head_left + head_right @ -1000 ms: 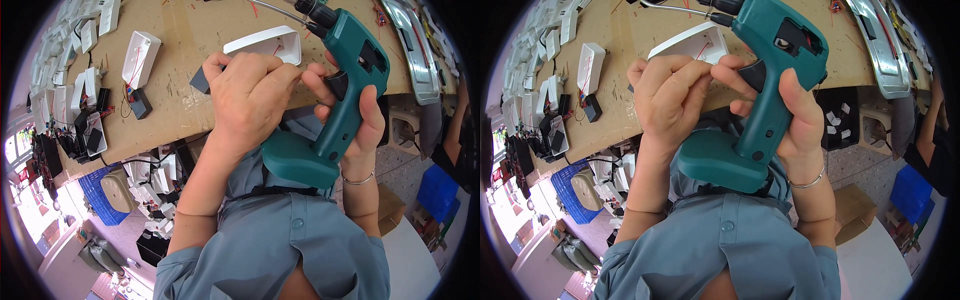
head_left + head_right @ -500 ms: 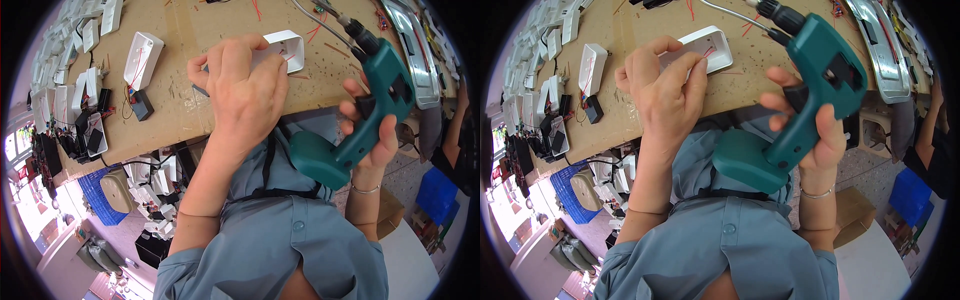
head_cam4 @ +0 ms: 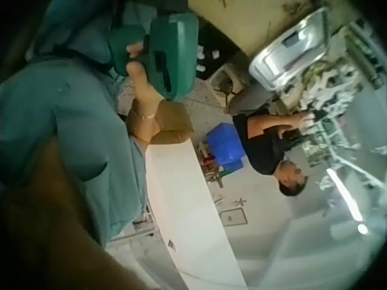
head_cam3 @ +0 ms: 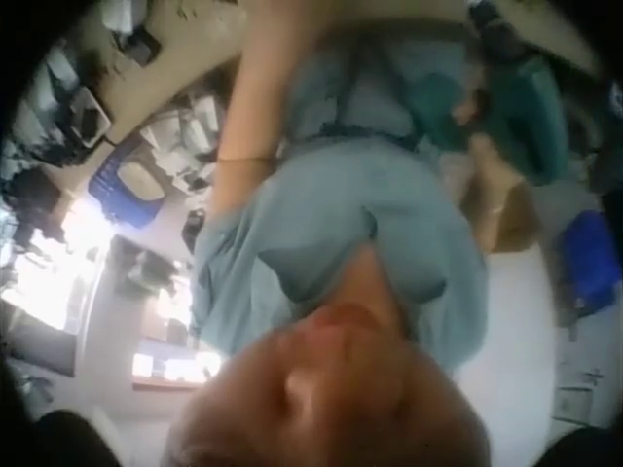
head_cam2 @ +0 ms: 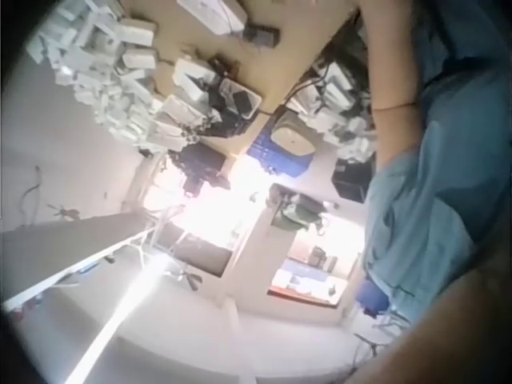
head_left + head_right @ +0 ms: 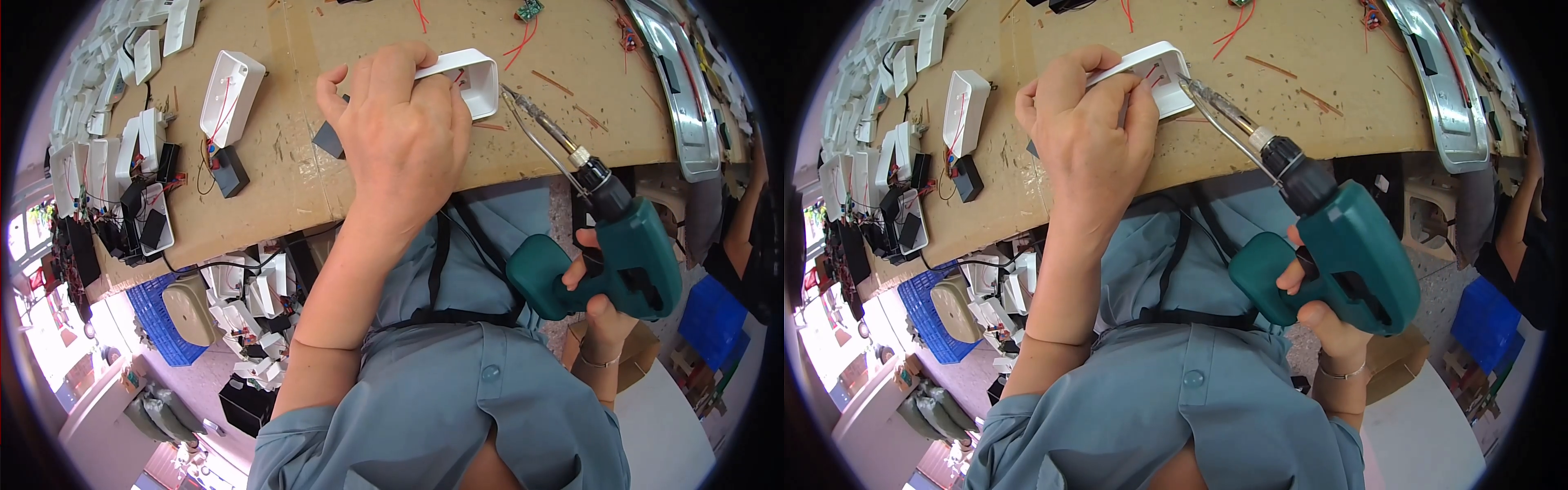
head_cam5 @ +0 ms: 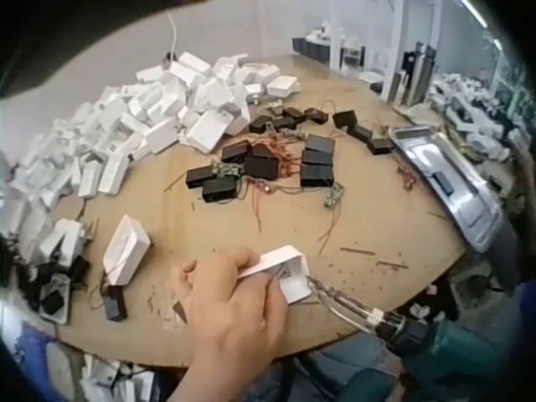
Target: Soldering wires and circuit boards into plastic housings for electronic product assembly.
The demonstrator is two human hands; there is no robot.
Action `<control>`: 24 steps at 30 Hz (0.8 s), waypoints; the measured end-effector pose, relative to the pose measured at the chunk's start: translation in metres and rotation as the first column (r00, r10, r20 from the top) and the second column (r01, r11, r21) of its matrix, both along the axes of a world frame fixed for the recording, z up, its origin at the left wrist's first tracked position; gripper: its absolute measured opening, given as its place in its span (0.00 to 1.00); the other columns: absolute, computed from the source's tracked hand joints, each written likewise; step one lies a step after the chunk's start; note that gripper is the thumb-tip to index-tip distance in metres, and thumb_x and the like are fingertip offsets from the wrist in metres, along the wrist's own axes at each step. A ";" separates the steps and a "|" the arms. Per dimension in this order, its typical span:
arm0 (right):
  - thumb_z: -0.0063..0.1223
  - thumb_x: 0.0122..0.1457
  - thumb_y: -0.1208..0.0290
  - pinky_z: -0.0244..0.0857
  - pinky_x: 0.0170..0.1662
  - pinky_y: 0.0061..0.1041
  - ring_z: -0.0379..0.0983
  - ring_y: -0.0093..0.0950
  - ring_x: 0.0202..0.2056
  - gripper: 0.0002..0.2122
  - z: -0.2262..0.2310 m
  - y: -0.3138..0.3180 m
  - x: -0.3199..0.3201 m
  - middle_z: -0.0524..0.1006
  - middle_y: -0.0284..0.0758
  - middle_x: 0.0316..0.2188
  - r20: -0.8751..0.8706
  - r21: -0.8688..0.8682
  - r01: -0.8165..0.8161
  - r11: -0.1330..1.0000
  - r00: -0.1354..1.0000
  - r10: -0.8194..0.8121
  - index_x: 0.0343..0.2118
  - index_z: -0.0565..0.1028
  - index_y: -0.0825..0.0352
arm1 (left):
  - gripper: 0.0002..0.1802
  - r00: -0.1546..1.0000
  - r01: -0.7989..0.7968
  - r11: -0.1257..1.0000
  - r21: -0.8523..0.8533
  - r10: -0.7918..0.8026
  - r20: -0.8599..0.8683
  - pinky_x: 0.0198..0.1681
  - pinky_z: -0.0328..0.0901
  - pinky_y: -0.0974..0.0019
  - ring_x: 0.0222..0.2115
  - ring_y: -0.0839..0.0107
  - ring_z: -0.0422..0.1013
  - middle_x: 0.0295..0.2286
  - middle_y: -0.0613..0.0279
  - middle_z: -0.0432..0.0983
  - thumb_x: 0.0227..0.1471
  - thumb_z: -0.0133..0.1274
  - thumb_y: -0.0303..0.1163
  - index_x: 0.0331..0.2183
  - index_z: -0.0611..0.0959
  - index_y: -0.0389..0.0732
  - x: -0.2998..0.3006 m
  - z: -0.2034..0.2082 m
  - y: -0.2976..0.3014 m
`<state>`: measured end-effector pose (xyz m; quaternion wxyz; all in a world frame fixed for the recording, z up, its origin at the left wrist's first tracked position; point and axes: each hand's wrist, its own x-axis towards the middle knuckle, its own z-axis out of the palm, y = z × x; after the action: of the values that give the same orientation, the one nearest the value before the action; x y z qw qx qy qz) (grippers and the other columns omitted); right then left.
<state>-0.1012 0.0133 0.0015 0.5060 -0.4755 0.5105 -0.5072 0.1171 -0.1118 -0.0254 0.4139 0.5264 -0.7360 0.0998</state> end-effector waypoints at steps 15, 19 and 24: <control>0.62 0.44 0.63 0.64 0.29 0.20 0.69 0.23 0.26 0.31 -0.008 -0.009 0.011 0.70 0.46 0.39 0.009 0.050 -0.080 0.996 0.997 0.080 0.46 0.62 0.77 | 0.03 1.000 0.014 1.000 0.019 -0.013 -0.024 0.34 0.56 0.64 0.29 0.65 0.65 0.27 0.61 0.70 0.32 0.53 0.23 0.19 0.79 0.35 0.000 0.000 -0.002; 0.62 0.44 0.65 0.64 0.28 0.19 0.68 0.23 0.26 0.30 -0.008 -0.012 0.013 0.70 0.45 0.39 -0.007 0.076 -0.096 0.992 0.995 0.097 0.47 0.62 0.76 | 0.03 0.999 0.019 1.000 0.014 -0.019 -0.029 0.33 0.56 0.64 0.29 0.65 0.65 0.27 0.61 0.69 0.32 0.53 0.23 0.18 0.78 0.35 0.000 0.000 -0.003; 0.61 0.45 0.66 0.63 0.28 0.18 0.68 0.22 0.26 0.29 -0.007 -0.016 0.014 0.70 0.44 0.39 -0.027 0.096 -0.113 0.989 0.993 0.116 0.47 0.62 0.76 | 0.03 0.999 0.024 1.000 0.001 -0.024 -0.032 0.31 0.57 0.64 0.28 0.64 0.65 0.27 0.60 0.69 0.32 0.53 0.22 0.18 0.78 0.35 0.001 0.000 -0.004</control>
<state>-0.0873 -0.0029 -0.0060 0.5478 -0.4878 0.5139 -0.4448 0.1181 -0.1156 -0.0258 0.4265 0.5192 -0.7356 0.0860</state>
